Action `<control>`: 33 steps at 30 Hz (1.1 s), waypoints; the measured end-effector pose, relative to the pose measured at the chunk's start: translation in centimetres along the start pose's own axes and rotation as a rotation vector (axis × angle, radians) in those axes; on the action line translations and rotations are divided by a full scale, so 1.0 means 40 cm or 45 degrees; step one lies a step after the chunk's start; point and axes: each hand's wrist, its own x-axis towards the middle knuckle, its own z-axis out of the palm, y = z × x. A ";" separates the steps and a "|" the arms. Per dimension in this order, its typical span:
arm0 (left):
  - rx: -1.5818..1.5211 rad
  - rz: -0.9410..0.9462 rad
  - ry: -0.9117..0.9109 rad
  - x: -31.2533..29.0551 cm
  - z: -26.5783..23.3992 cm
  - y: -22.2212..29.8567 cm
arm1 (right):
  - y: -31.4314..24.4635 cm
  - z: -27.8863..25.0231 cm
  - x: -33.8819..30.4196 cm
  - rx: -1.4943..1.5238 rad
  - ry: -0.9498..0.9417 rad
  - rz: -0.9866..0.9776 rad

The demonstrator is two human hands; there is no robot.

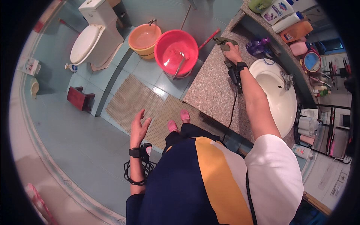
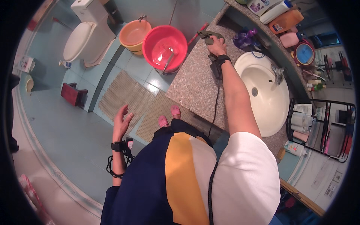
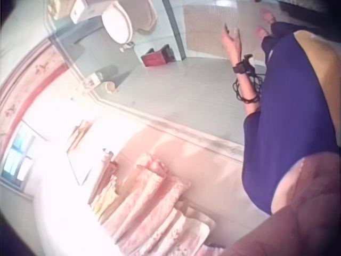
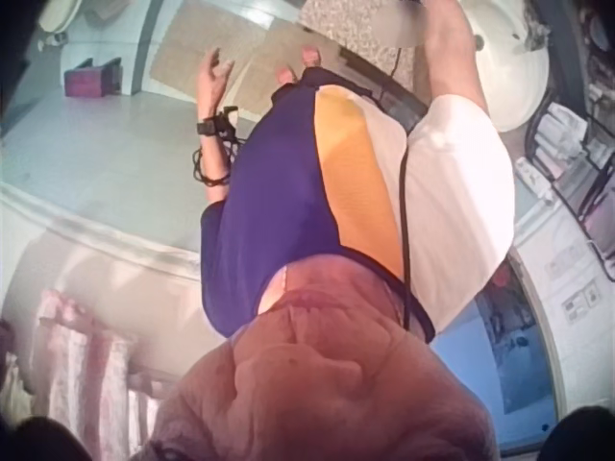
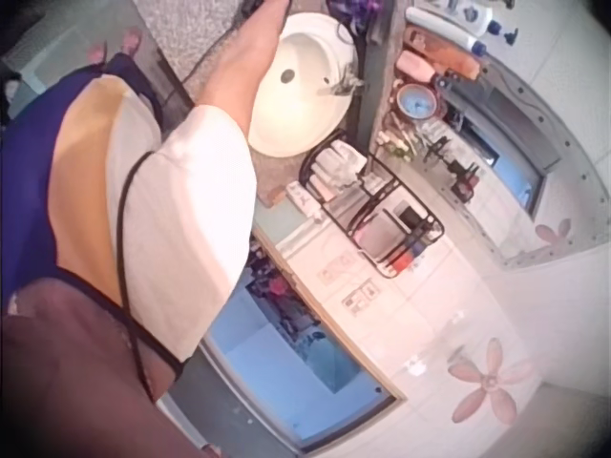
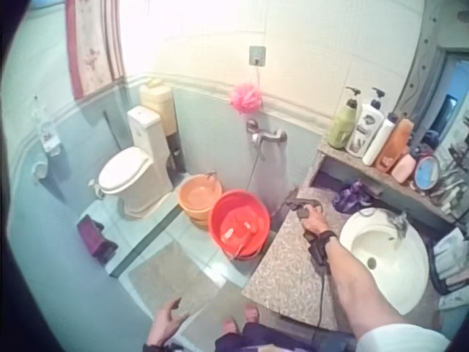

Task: The person wipes the sink and toilet tank with a cloth, scrubs the toilet bowl with a brush, and rinses the brush and floor using a handheld shower head. They then rinse the cloth in the sink and wring it out.

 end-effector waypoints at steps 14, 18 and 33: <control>0.281 0.381 -0.353 0.191 0.128 0.253 | 0.033 -0.005 -0.656 0.206 -0.263 -1.043; 0.313 0.450 -0.409 0.234 0.057 0.279 | 0.149 -0.097 -0.689 0.189 -0.395 -0.988; -0.209 0.289 -0.779 0.577 -0.177 0.084 | -0.422 0.192 -0.471 1.512 -0.323 -0.222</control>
